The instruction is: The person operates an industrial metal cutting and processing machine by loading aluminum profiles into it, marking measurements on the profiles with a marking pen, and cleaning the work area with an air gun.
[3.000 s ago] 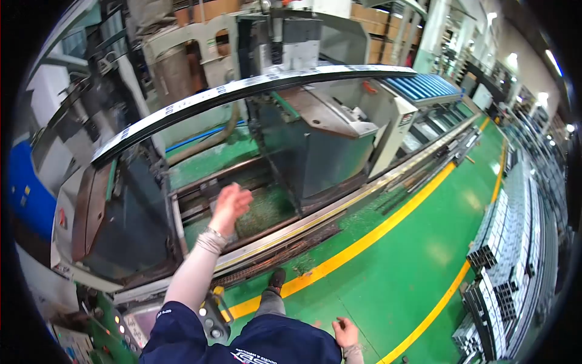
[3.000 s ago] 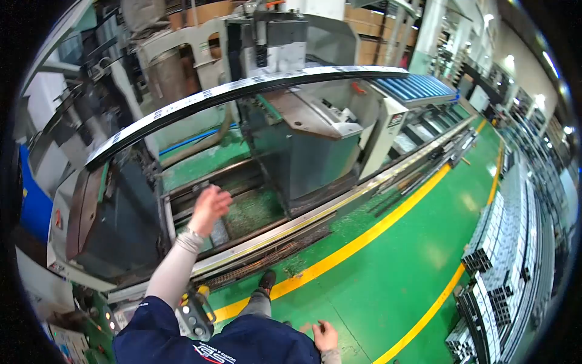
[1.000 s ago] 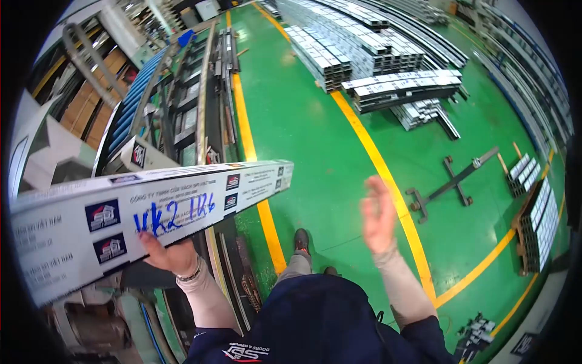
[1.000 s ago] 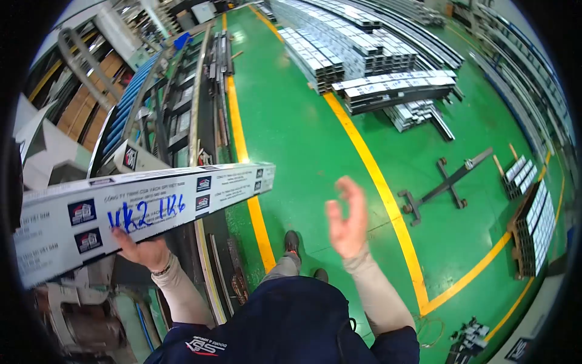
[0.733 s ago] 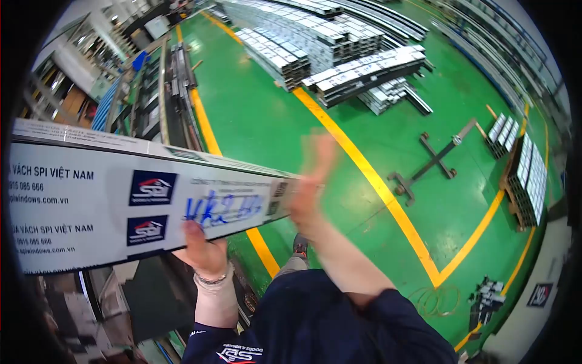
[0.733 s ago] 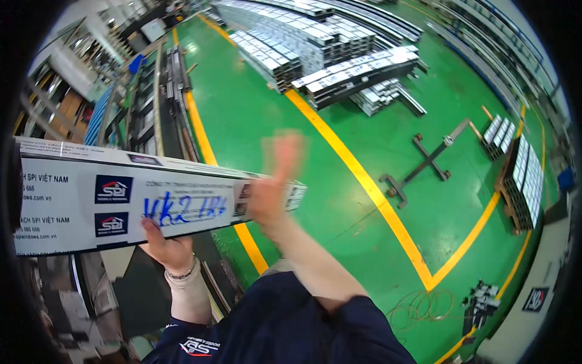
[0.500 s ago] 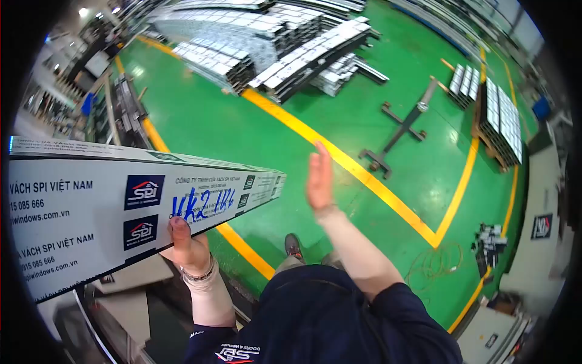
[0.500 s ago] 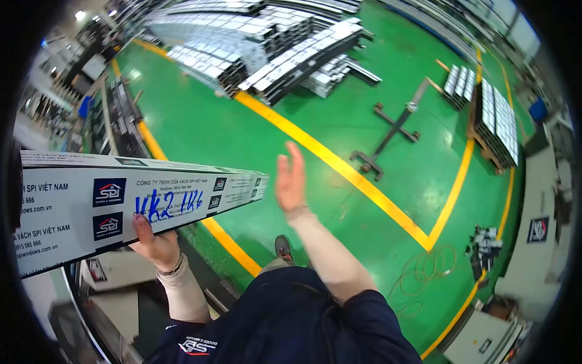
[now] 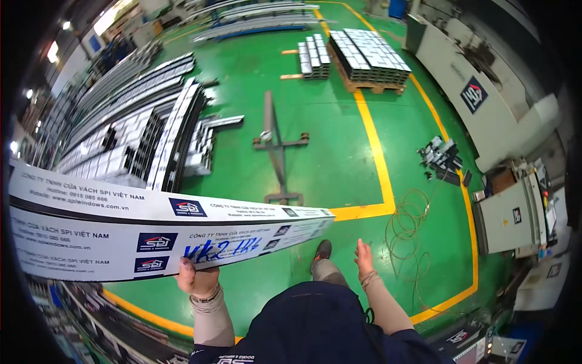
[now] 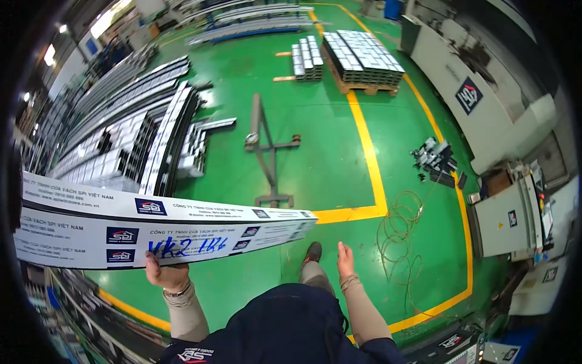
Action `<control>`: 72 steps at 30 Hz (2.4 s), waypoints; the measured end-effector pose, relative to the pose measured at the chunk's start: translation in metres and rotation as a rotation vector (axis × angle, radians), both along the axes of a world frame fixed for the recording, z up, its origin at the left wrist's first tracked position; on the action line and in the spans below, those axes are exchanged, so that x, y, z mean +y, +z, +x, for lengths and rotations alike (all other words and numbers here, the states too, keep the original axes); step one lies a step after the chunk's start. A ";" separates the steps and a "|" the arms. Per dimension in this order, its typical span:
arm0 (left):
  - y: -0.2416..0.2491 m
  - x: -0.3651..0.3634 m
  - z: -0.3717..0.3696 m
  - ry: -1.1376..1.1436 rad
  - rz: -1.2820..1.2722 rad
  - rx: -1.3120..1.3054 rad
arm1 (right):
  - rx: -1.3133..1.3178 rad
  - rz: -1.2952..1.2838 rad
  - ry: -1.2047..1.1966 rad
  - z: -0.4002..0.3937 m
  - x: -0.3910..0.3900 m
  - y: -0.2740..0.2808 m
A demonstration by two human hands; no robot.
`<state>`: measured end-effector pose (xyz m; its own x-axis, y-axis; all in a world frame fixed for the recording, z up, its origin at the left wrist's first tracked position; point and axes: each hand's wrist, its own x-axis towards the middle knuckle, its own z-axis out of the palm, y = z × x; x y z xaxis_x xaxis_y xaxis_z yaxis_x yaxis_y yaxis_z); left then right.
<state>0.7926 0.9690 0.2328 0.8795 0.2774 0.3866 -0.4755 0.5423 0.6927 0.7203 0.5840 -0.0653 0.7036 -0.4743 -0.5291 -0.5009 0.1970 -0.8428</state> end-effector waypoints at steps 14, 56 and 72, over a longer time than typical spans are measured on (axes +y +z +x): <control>-0.028 -0.200 0.294 0.059 -0.242 0.444 | 0.015 -0.163 -0.448 0.230 -0.208 0.001; -0.143 -0.805 1.467 -0.457 -0.129 0.984 | -0.122 -0.186 -0.834 1.219 -0.803 0.052; -0.448 -1.070 1.962 -0.667 0.004 1.307 | 0.178 0.150 -1.440 1.533 -0.733 -0.120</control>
